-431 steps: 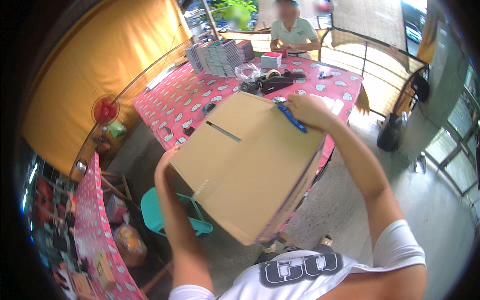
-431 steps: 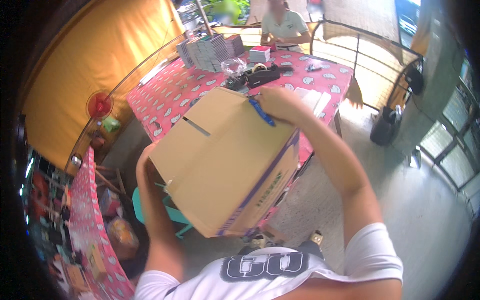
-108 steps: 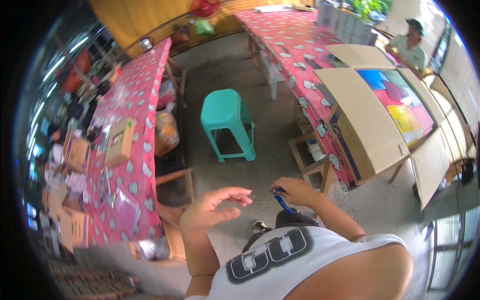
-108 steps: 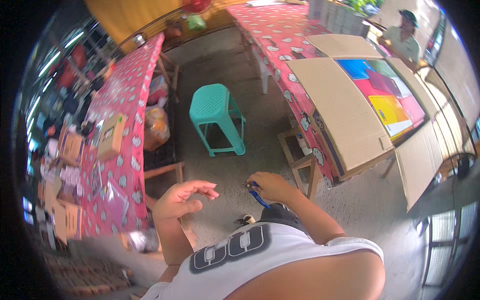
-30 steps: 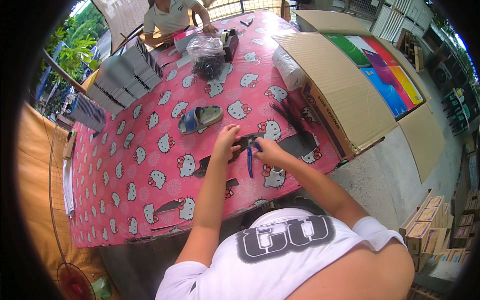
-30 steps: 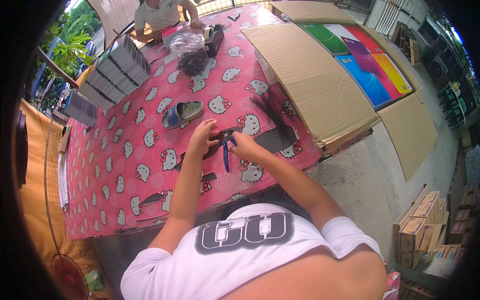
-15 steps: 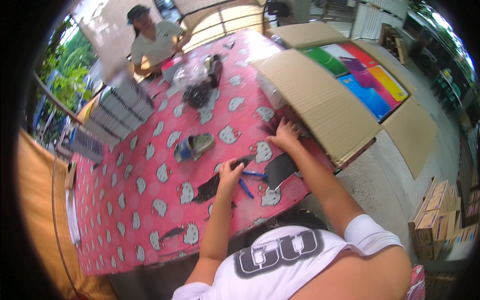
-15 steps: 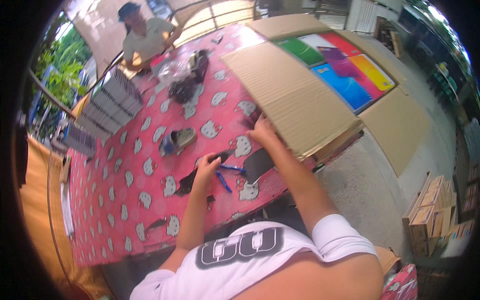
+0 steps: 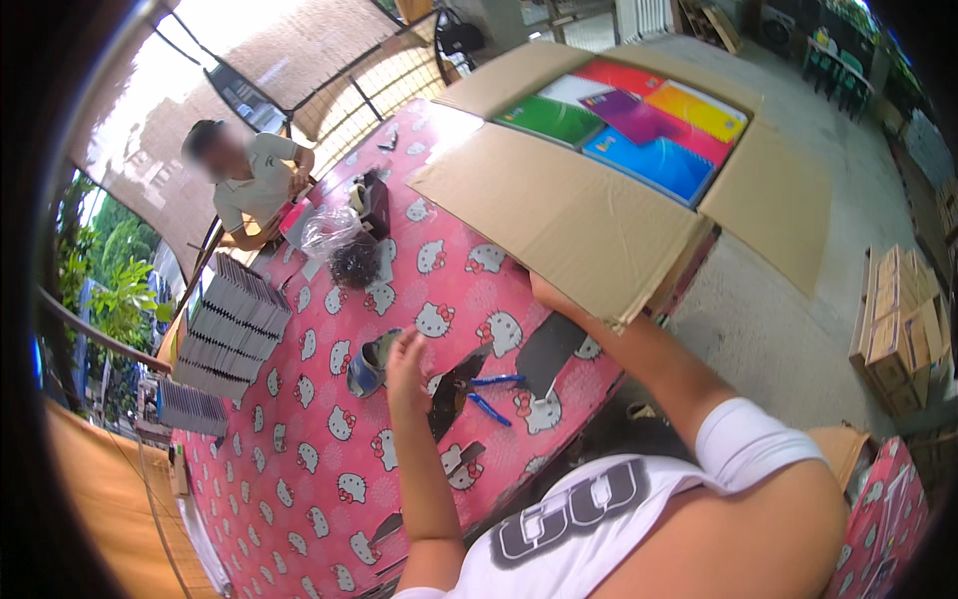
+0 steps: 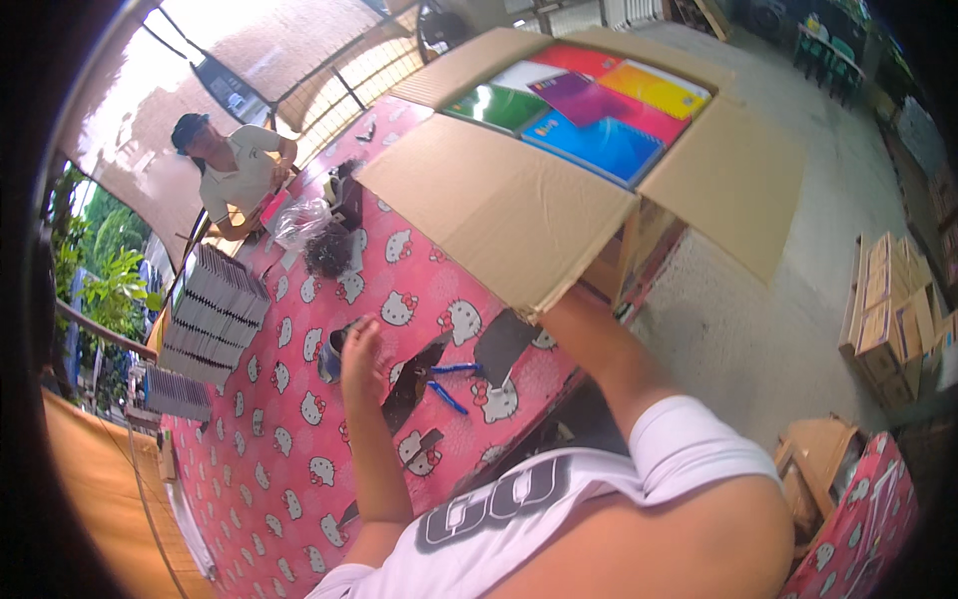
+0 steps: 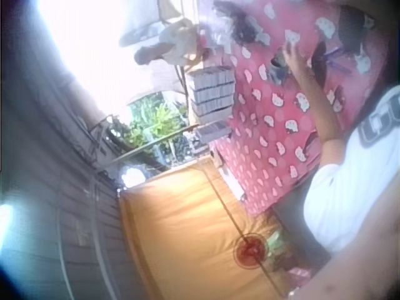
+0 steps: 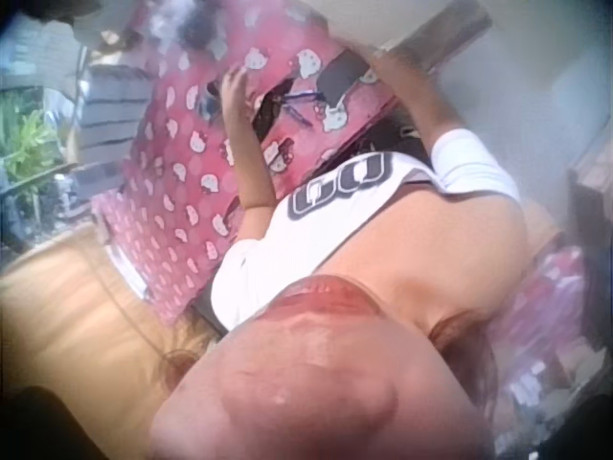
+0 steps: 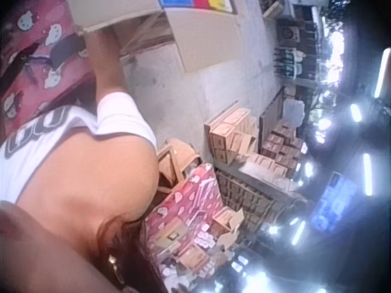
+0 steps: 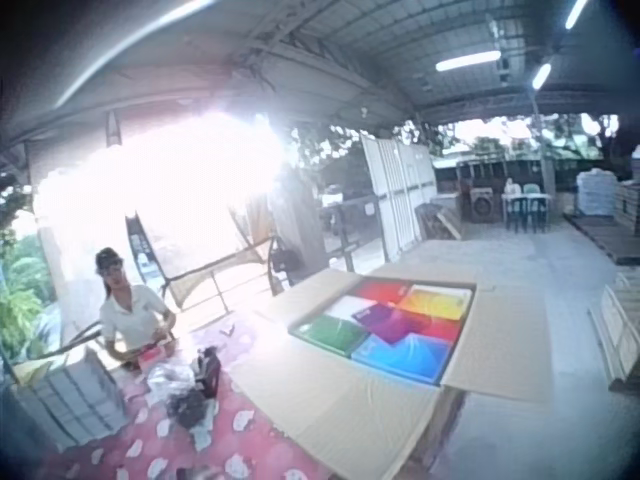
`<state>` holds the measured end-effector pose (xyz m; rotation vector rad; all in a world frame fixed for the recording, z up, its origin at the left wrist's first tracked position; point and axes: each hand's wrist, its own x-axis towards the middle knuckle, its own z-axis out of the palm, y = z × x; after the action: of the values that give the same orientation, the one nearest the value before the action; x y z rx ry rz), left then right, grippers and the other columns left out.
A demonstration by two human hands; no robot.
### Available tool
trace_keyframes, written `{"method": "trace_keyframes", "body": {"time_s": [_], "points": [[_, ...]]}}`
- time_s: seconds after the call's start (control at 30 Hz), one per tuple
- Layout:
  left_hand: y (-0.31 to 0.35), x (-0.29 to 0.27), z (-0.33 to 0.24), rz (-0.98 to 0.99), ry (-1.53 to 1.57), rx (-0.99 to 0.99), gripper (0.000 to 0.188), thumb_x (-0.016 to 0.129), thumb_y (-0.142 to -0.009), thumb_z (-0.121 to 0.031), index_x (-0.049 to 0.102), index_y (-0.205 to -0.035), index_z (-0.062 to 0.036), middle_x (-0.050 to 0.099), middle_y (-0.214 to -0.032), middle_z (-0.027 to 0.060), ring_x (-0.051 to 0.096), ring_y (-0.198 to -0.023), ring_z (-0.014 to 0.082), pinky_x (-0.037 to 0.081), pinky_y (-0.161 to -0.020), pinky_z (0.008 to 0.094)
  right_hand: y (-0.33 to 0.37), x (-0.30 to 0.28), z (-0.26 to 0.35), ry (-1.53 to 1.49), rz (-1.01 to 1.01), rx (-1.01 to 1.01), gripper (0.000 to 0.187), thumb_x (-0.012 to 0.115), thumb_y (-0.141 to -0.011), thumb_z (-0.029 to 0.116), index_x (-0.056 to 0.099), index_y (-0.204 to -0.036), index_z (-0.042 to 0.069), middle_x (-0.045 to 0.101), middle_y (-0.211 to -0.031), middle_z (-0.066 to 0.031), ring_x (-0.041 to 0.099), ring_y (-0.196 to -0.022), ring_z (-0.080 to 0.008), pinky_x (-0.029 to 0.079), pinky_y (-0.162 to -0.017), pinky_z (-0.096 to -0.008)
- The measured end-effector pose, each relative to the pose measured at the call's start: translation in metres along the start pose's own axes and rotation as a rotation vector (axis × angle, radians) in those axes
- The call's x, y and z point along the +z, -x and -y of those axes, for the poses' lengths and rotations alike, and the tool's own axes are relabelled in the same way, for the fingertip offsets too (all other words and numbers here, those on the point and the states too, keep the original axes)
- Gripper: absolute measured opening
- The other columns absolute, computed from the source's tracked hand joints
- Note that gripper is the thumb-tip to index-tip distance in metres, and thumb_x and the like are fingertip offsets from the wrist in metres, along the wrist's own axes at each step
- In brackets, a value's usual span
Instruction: The person uses a pair of shears to trim the plastic coil on a stack of notebooks, then places the notebooks into a cardboard box and uses shears to cut open another box containing colored notebooks.
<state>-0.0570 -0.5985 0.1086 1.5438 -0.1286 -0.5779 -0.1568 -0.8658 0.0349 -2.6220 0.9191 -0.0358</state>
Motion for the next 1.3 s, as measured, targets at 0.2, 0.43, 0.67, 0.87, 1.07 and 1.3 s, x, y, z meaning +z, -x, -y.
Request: {"method": "trace_keyframes", "body": {"time_s": [0.2,0.43,0.67,0.87,1.07,1.3], "points": [[-0.006,0.039,-0.102,0.031,0.037,0.43,0.029,0.06,-0.087,-0.014,0.057,-0.115,-0.0066,0.057,-0.105,-0.0009,0.052,-0.092,0.0069,0.042,-0.074,0.0242,0.033,-0.018,-0.001,0.0,-0.067,-0.217,0.084,0.078,-0.064,0.033,0.039,-0.131,0.0,0.047,-0.128,-0.0247,0.047,-0.118,-0.0363,0.039,-0.098,-0.0467],[0.041,0.151,-0.218,0.363,-0.564,0.847,0.038,0.046,-0.097,-0.025,0.053,-0.125,-0.0016,0.055,-0.124,0.008,0.048,-0.116,0.0175,0.033,-0.101,0.0292,0.248,-0.25,-0.055,-0.558,-0.013,-1.074,0.041,0.064,-0.083,0.023,0.056,-0.115,-0.001,0.059,-0.113,-0.0183,0.06,-0.1,-0.0317,0.049,-0.081,-0.0396],[0.022,0.288,-0.228,0.994,-1.221,1.163,0.068,0.011,-0.096,-0.055,0.043,-0.137,-0.0112,0.037,-0.144,0.0106,0.025,-0.137,0.0318,0.013,-0.112,0.047,0.198,-0.318,-0.181,-0.212,-0.631,-0.347,0.055,0.061,-0.082,0.049,0.059,-0.115,0.005,0.054,-0.123,-0.0179,0.053,-0.111,-0.0341,0.041,-0.092,-0.044],[0.003,0.341,-0.208,0.712,-1.613,0.833,0.071,0.011,-0.092,-0.064,0.031,-0.144,-0.0204,0.023,-0.151,0.0075,0.008,-0.142,0.029,-0.002,-0.111,0.0552,0.123,-0.248,-0.234,-0.124,-0.743,-0.472,0.071,0.054,-0.084,0.055,0.041,-0.133,0.005,0.032,-0.141,-0.0229,0.034,-0.126,-0.0402,0.023,-0.103,-0.0522],[-0.029,0.354,-0.191,0.481,-1.549,0.7,0.078,0.012,-0.086,-0.073,0.029,-0.144,-0.0245,0.021,-0.152,0.0114,0.008,-0.142,0.0337,0.0,-0.11,0.0578,0.084,-0.191,-0.244,-0.284,-0.93,-0.593,0.073,0.054,-0.085,0.055,0.039,-0.134,0.003,0.025,-0.141,-0.0283,0.03,-0.124,-0.0442,0.021,-0.101,-0.0554],[-0.021,0.358,-0.179,0.404,-1.439,0.905,0.071,0.02,-0.089,-0.068,0.033,-0.143,-0.0225,0.025,-0.149,0.0122,0.015,-0.139,0.0349,0.004,-0.11,0.0549,0.078,-0.227,-0.268,-0.341,-0.852,-0.672,0.062,0.061,-0.083,0.049,0.048,-0.122,0.003,0.041,-0.124,-0.0223,0.039,-0.114,-0.0375,0.026,-0.096,-0.052]]}}
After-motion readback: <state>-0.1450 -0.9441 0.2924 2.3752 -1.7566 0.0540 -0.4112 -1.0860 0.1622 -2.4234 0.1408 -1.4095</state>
